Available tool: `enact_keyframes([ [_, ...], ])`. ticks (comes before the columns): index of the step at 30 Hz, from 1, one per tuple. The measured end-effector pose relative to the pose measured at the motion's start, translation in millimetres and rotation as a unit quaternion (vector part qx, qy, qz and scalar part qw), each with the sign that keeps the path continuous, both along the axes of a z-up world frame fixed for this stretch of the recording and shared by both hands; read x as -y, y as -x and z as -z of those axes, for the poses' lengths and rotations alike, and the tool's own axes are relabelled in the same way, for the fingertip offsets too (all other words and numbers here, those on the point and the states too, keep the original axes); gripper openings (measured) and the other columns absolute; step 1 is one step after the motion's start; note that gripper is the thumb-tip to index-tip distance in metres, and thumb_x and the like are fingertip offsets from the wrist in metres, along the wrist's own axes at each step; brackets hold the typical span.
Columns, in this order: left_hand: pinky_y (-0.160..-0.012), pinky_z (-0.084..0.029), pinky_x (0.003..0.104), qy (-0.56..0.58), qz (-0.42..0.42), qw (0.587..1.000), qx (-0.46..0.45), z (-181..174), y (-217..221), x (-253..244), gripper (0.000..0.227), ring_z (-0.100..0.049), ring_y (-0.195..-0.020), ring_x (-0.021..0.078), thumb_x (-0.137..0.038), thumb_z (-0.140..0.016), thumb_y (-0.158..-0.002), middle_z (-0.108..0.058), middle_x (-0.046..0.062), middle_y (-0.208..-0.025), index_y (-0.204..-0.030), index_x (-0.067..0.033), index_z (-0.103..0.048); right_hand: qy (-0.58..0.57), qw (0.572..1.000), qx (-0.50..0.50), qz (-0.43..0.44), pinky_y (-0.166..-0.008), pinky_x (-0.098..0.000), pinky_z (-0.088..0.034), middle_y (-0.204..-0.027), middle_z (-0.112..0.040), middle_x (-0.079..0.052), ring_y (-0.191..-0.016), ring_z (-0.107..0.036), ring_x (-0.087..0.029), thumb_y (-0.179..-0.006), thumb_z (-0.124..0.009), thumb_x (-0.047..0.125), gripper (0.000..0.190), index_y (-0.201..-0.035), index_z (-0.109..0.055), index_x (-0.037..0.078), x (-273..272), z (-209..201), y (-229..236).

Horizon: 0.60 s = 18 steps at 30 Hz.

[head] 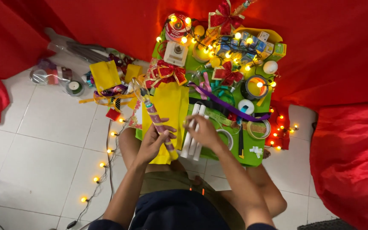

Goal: A person is decorating a craft board by wrapping sticks with decorative paper and attaching them using tape.

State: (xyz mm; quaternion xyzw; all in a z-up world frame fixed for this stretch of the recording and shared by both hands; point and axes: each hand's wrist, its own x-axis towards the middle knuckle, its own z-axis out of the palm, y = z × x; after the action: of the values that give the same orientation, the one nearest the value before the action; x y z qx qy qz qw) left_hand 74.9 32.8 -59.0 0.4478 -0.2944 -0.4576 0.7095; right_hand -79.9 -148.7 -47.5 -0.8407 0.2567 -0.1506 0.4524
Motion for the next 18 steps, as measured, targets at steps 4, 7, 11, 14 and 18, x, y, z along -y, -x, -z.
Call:
enact_keyframes([
  [4, -0.087, -0.06, 0.047, -0.025, -0.008, 1.0, -0.013, 20, 4, -15, 0.046, -0.074, -0.092, 0.0288, -0.012, -0.055, -0.102, -0.07, 0.022, -0.11, -0.145, -0.0004, -0.041, 0.133, 0.991, -0.023, 0.017, -0.086, -0.047, -0.056, -0.114, -0.066, -0.014, -0.096, -0.07, -0.036, -0.092, -0.074, 0.028, 0.036, -0.121, -0.068, 0.008, 48, 27, -68],
  [7, -0.079, -0.064, 0.042, -0.018, -0.012, 0.998, -0.062, 30, 9, -24, 0.043, -0.074, -0.089, 0.0273, -0.008, -0.055, -0.102, -0.07, 0.022, -0.11, -0.142, 0.0012, -0.041, 0.265, 0.962, -0.04, 0.049, -0.095, -0.0475, -0.056, -0.123, -0.059, -0.011, -0.112, -0.066, -0.036, -0.083, -0.081, 0.021, 0.046, -0.126, -0.064, 0.012, 66, 29, -112],
  [11, -0.075, -0.065, 0.042, -0.035, -0.01, 0.997, -0.072, 32, 6, -33, 0.047, -0.074, -0.089, 0.0287, -0.009, -0.056, -0.101, -0.069, 0.023, -0.11, -0.144, 0.0012, -0.04, 0.337, 0.932, -0.116, 0.057, -0.085, -0.0414, -0.06, -0.11, -0.062, -0.006, -0.102, -0.07, -0.03, -0.09, -0.074, 0.019, 0.032, -0.12, -0.067, 0.013, 81, 39, -137],
  [14, -0.074, -0.066, 0.042, -0.05, -0.014, 0.997, -0.054, 26, 0, -32, 0.047, -0.074, -0.09, 0.0291, -0.008, -0.059, -0.1, -0.068, 0.024, -0.111, -0.143, 0.0031, -0.042, 0.371, 0.919, -0.088, 0.094, -0.075, -0.0382, -0.062, -0.093, -0.065, -0.004, -0.088, -0.074, -0.029, -0.092, -0.069, 0.016, 0.016, -0.108, -0.07, 0.014, 92, 42, -141],
  [18, -0.07, -0.067, 0.041, -0.111, -0.031, 0.993, 0.018, 4, -5, -26, 0.044, -0.074, -0.09, 0.0286, -0.007, -0.067, -0.096, -0.065, 0.019, -0.106, -0.136, 0.0047, -0.053, 0.289, 0.943, 0.046, 0.158, -0.074, -0.0399, -0.061, -0.093, -0.066, -0.006, -0.087, -0.073, -0.03, -0.103, -0.062, 0.011, 0.007, -0.106, -0.068, 0.013, 99, 19, -130],
])
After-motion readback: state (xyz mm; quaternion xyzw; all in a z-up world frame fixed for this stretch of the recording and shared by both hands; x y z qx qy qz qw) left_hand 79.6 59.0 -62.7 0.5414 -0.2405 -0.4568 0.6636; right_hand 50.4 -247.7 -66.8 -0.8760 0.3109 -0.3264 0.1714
